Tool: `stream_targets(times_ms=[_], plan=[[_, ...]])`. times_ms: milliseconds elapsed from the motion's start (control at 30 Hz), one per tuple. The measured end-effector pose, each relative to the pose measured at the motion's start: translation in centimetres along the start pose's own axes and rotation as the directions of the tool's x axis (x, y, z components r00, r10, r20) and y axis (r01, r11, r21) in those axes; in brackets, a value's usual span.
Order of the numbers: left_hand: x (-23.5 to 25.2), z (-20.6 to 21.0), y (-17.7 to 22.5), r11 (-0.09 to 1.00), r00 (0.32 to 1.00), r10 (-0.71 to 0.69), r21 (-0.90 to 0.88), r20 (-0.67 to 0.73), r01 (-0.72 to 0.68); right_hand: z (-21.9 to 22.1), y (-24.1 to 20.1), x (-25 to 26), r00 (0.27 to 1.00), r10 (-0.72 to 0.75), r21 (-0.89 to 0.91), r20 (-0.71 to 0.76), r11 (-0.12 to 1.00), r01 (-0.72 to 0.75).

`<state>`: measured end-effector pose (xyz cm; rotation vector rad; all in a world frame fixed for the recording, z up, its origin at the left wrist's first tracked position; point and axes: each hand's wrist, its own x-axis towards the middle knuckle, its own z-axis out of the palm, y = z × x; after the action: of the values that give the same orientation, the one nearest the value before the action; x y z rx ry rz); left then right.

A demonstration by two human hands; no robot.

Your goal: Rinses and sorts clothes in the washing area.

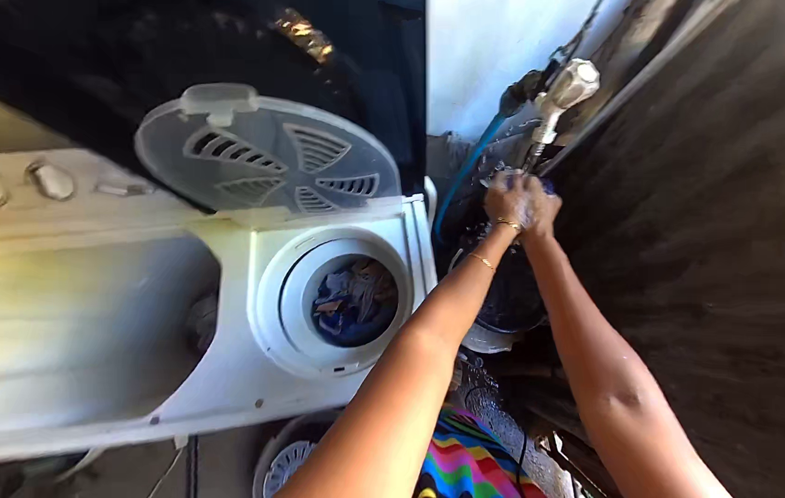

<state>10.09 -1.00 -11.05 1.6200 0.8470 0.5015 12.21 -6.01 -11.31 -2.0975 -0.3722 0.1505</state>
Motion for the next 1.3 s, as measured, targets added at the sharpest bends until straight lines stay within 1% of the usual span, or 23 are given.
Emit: stream_targets(times_ms=[33,67,100,200,300,400,433,500,533,600,667,700,733,767,800,833,867,933,1000,1067,1133,1200,1300], plan=[[-0.4,0.0,0.1,1.000,1.000,-0.014,0.009,0.008,0.014,-0.1,0.4,-0.2,0.998,0.043,0.277,-0.035,0.960,-0.031],[-0.9,-0.2,0.0,0.999,0.998,-0.052,0.015,0.022,0.051,-0.1,0.7,-0.6,0.996,0.087,0.450,-0.035,0.891,-0.061],[-1.2,-0.5,-0.2,0.995,0.995,-0.094,0.021,0.041,0.093,-0.1,1.1,-0.9,0.996,0.090,0.523,-0.014,0.849,-0.069],[-2.4,-1.4,-0.9,0.993,0.991,-0.117,0.004,0.063,0.117,-1.0,1.6,-2.3,0.998,0.001,0.434,0.065,0.900,-0.029],[-4.7,-5.0,-2.6,1.000,1.000,0.017,-0.026,-0.010,-0.018,-2.3,0.5,-4.8,0.959,-0.112,0.176,0.260,0.982,0.067],[-8.3,-12.3,-4.6,0.981,0.970,0.192,0.069,-0.151,-0.184,-2.4,-3.0,-7.8,0.874,-0.259,0.021,0.411,0.961,0.275],[-10.4,-15.5,-4.9,0.980,0.967,0.185,0.103,-0.175,-0.169,-2.2,-4.0,-8.8,0.852,-0.301,0.015,0.428,0.945,0.327],[-13.6,-21.2,-5.7,0.985,0.937,0.153,0.129,-0.314,-0.117,-1.2,-6.2,-10.5,0.823,-0.379,0.084,0.423,0.921,0.381],[-14.5,-23.7,-6.3,0.988,0.902,0.139,0.122,-0.408,-0.098,-0.4,-7.4,-11.2,0.807,-0.389,0.158,0.445,0.921,0.357],[-15.5,-27.6,-8.0,0.990,0.797,0.138,0.094,-0.588,-0.102,1.7,-9.6,-12.9,0.751,-0.353,0.313,0.558,0.928,0.203],[-16.3,-30.1,-9.7,0.992,0.713,0.127,0.100,-0.689,-0.081,4.5,-10.8,-14.8,0.680,-0.334,0.368,0.652,0.924,0.101],[-16.2,-31.1,-10.5,0.993,0.699,0.111,0.107,-0.706,-0.050,5.8,-11.2,-15.5,0.633,-0.317,0.345,0.706,0.935,0.084],[-16.0,-32.1,-11.5,0.993,0.717,0.081,0.121,-0.692,0.005,7.2,-11.6,-16.1,0.584,-0.285,0.298,0.760,0.951,0.077],[-16.0,-33.0,-12.4,0.988,0.769,0.006,0.124,-0.640,0.095,8.7,-11.8,-16.6,0.532,-0.236,0.228,0.813,0.970,0.082],[-16.3,-33.8,-13.0,0.968,0.817,-0.121,0.115,-0.563,0.222,10.1,-11.6,-17.0,0.485,-0.181,0.143,0.856,0.983,0.113],[-16.9,-34.4,-13.3,0.933,0.847,-0.242,0.127,-0.473,0.338,11.7,-10.9,-17.3,0.460,-0.143,0.070,0.876,0.983,0.172],[-17.6,-34.9,-13.4,0.912,0.863,-0.295,0.148,-0.409,0.382,13.1,-10.1,-17.4,0.450,-0.139,0.021,0.882,0.966,0.258],[-19.4,-36.4,-12.3,0.918,0.897,-0.291,0.167,-0.332,0.360,14.9,-8.8,-18.5,0.420,-0.185,0.003,0.888,0.917,0.398],[-21.4,-39.1,-10.6,0.950,0.930,-0.259,0.108,-0.259,0.295,15.8,-8.6,-21.0,0.321,-0.211,0.048,0.923,0.892,0.449],[-22.3,-42.5,-11.1,0.985,0.960,-0.171,-0.016,-0.222,0.171,16.8,-8.5,-24.6,0.234,-0.259,0.127,0.937,0.877,0.464],[-21.5,-47.5,-13.1,0.996,0.955,-0.072,-0.067,-0.289,0.055,18.6,-9.6,-28.4,0.242,-0.330,0.186,0.913,0.861,0.474],[-19.7,-53.7,-14.4,0.999,0.918,-0.043,-0.030,-0.394,0.034,21.4,-11.4,-31.4,0.326,-0.408,0.217,0.853,0.845,0.489],[-15.1,-64.2,-17.4,0.969,0.887,-0.168,0.095,-0.431,0.229,26.8,-14.1,-34.4,0.463,-0.468,0.209,0.753,0.837,0.506]])
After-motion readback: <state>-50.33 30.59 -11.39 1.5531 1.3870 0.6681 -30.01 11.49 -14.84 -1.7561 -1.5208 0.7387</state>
